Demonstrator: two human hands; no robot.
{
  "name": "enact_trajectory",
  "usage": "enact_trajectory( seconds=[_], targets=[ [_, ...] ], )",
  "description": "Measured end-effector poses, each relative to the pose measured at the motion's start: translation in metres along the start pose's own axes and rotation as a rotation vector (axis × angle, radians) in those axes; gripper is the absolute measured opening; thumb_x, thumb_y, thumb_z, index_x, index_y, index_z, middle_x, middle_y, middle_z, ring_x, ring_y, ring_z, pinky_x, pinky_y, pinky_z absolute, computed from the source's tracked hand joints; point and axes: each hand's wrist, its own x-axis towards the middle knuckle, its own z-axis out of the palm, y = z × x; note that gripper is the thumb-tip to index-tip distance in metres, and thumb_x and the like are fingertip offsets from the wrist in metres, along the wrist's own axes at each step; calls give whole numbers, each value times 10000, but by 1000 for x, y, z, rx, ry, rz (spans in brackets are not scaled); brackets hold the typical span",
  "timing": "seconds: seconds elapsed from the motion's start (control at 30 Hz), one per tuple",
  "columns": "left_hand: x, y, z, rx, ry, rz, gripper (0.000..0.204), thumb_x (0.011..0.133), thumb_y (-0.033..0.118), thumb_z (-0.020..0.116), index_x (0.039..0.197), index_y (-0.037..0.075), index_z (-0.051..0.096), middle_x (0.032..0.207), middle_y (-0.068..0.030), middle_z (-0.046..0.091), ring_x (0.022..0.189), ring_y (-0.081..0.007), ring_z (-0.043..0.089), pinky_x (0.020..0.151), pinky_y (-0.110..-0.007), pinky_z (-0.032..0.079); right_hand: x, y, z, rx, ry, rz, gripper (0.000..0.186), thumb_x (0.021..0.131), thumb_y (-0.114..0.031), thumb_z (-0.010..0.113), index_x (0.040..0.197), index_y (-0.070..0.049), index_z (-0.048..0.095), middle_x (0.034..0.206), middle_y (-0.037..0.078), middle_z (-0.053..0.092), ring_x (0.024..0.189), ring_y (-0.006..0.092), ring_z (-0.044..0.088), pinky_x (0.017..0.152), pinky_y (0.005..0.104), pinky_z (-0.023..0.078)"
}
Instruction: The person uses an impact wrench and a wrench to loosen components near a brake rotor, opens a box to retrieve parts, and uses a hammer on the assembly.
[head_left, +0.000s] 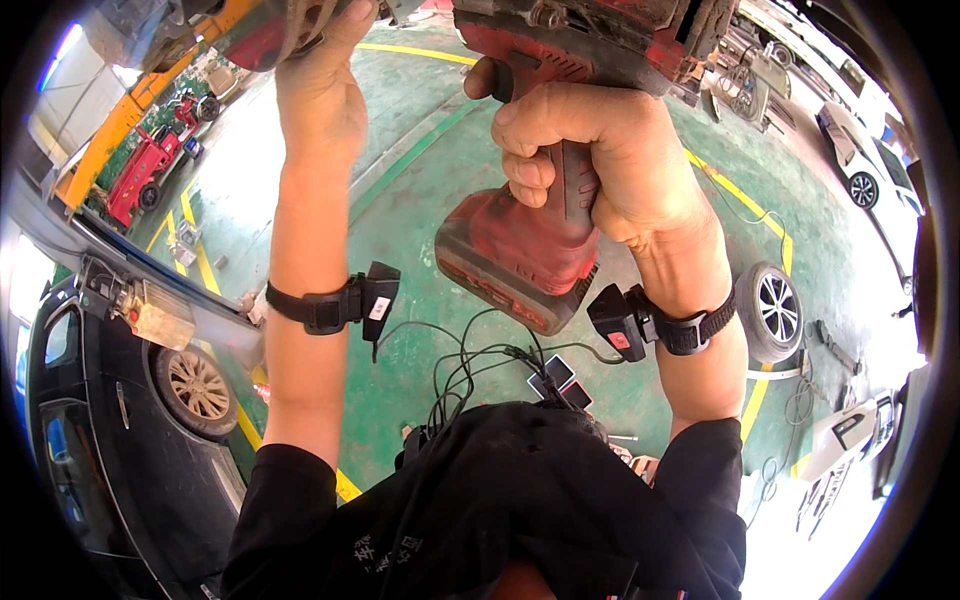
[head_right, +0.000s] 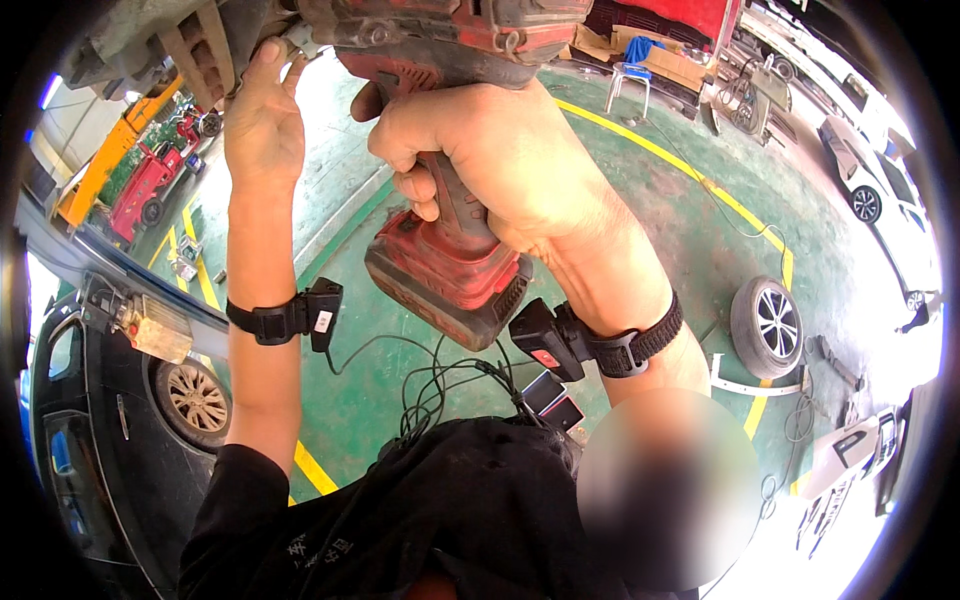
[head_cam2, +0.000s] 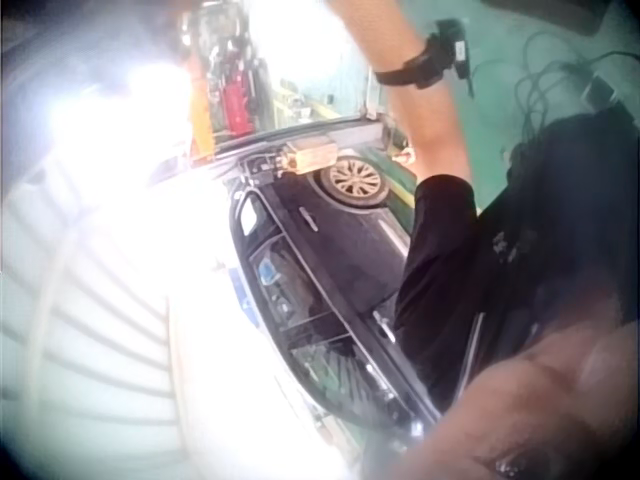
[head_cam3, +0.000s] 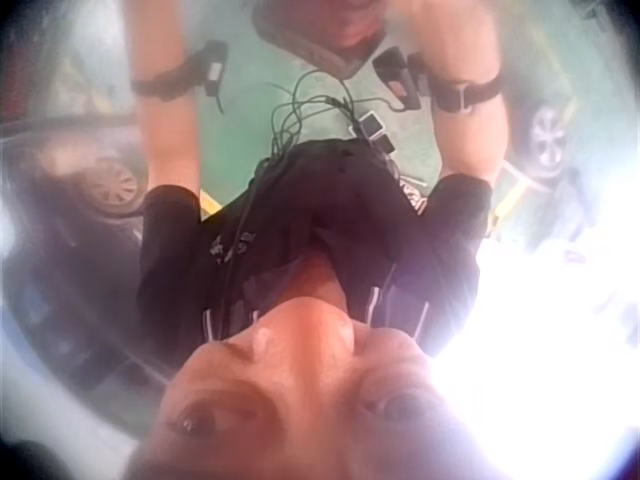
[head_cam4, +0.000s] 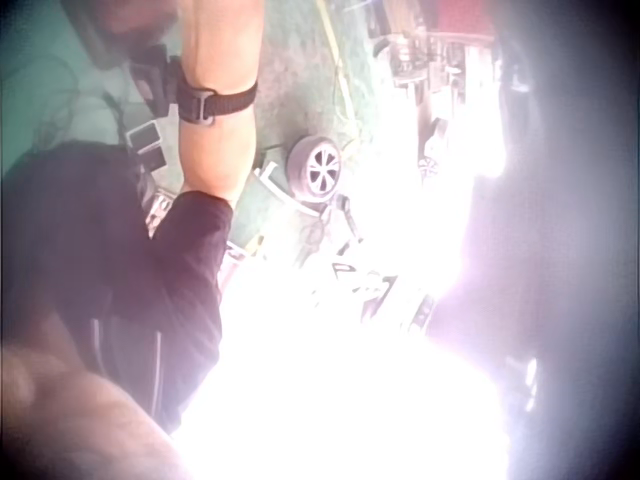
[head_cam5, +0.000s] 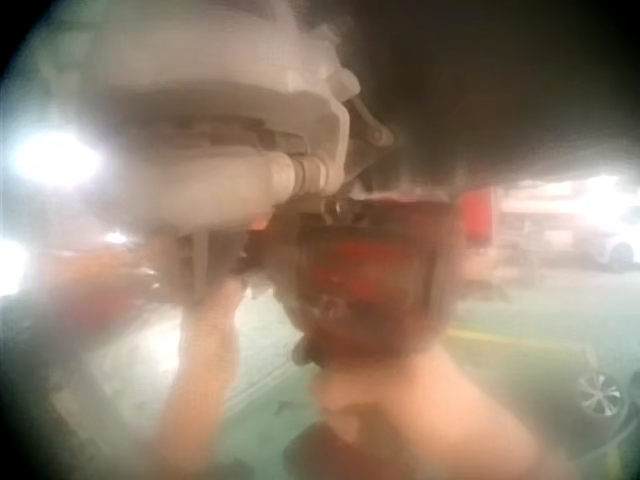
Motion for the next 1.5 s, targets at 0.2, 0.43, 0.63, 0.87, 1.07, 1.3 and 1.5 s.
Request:
enact_trajectory(
  seconds=[0.2, 0.43, 0.63, 0.87, 1.07, 1.3, 1.5],
  targets=[
    [-1, 3, 6, -49, -118, 76, 328, 871, 183, 739, 1176, 137, 628, 1156, 41, 646, 1144, -104, 552, 1050, -378, 370, 0, 1, 1, -25, 11, 15, 234, 696, 5, 636, 925, 37, 604, 631, 37, 522, 516, 124, 483, 483, 281, 396],
    [3, 5, 0, -1, -10, -2, 377, 857, 190, 752, 1204, 128, 616, 1179, 28, 642, 1131, -109, 556, 1034, -363, 370, -5, -4, 4, -74, -17, -3, 250, 777, 14, 597, 1019, 75, 593, 693, 51, 503, 559, 131, 458, 522, 284, 382],
    [-1, 5, 11, 39, 1, 10, 380, 857, 206, 757, 1201, 124, 618, 1164, 27, 650, 1138, -110, 556, 1037, -358, 370, -7, -2, 2, 62, -4, 40, 198, 739, 16, 612, 933, 51, 592, 647, 42, 509, 524, 124, 473, 490, 283, 390],
    [1, 2, 2, 40, -20, -16, 371, 858, 216, 759, 1191, 121, 623, 1167, 32, 648, 1151, -112, 553, 1042, -375, 376, -11, -1, 1, -61, -54, -63, 239, 731, 23, 609, 967, 60, 598, 645, 42, 520, 513, 117, 473, 476, 276, 387],
    [-21, 12, 20, 176, 7, -117, 646, 886, 275, 737, 1431, 96, 439, 1349, -12, 551, 1225, -133, 501, 1002, -345, 377, -41, 13, -5, -78, 38, -116, 323, 796, -44, 604, 1075, 111, 554, 590, 64, 514, 471, 129, 472, 484, 257, 369],
    [-143, 26, 33, -96, -351, -558, 910, 884, 611, 629, 1477, -26, 363, 1495, -118, 451, 1316, -260, 481, 1076, -383, 372, -86, 95, -30, -1009, 54, -541, 415, 803, -96, 744, 1183, -22, 595, 934, 105, 664, 827, 193, 633, 694, 319, 519],
    [-166, 70, 52, -314, -338, -810, 1130, 684, 614, 816, 1480, -41, 353, 1477, -128, 454, 1296, -240, 502, 1102, -389, 378, -84, 133, -10, -964, 309, -670, 451, 808, -109, 679, 1190, 30, 484, 984, 154, 664, 746, 347, 662, 678, 392, 532]
  ],
)
